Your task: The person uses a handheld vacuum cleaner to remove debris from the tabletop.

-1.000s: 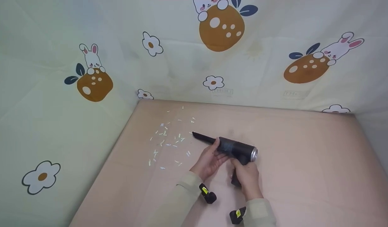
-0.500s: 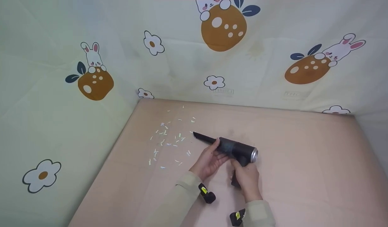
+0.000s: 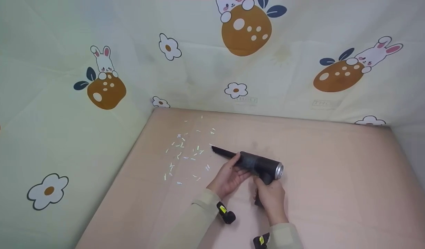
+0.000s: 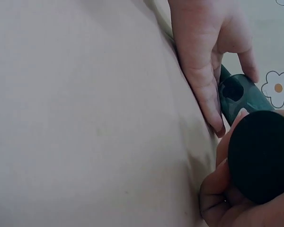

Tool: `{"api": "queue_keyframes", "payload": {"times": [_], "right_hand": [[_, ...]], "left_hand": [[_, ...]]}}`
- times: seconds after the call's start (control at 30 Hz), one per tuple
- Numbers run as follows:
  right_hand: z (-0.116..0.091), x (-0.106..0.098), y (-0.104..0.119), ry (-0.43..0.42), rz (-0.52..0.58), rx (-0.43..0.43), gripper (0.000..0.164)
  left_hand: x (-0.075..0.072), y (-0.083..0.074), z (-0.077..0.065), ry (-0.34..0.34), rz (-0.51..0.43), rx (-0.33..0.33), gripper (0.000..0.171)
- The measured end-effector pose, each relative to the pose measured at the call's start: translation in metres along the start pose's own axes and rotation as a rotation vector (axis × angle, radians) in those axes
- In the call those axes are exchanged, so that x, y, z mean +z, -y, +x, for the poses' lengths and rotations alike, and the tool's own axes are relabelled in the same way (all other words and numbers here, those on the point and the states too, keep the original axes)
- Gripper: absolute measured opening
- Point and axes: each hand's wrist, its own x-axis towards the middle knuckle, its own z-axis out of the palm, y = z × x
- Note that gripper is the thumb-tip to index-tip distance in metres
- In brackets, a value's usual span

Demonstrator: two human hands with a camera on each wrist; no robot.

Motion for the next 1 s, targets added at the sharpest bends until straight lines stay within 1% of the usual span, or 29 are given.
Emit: {"api": "queue_keyframes", "payload": {"times": [0.17,0.3,0.4,0.47,0.63,0.8,1.0], "right_hand": [[-0.0016,0.0012,-0.0024,-0.034,0.001,-0.027,0.039],[-0.0003,0.0028,-0.0031,-0.072,0.007,-0.047,0.036],[0.0015,0.0058,-0.0028,-0.076,0.004,-0.055,0.035],[0.0021,0.0074,-0.0026,-0.07,-0.004,-0.054,0.035],[0.0032,0.0086,-0.0014,-0.046,0.004,-0.043,0.035],[0.0044,0.0059,0.0014,-0.012,-0.005,-0.02,0.035],[0.0054,0.0013,0.0036,0.02,0.014,0.011,0.036]], "left_hand": [[0.0005,0.0003,0.0012,0.03,-0.003,0.003,0.053],[0.0026,0.001,0.0029,0.06,0.019,0.027,0.051],[0.0024,0.0006,0.0041,0.061,0.028,0.044,0.05],[0.0016,-0.0001,0.0051,0.046,0.019,0.043,0.05],[0.0002,-0.0023,0.0062,0.036,0.023,0.037,0.05],[0.0009,-0.0035,0.0057,0.019,0.028,0.038,0.048],[0.0009,-0.0042,0.0046,-0.005,0.036,0.041,0.046]]}}
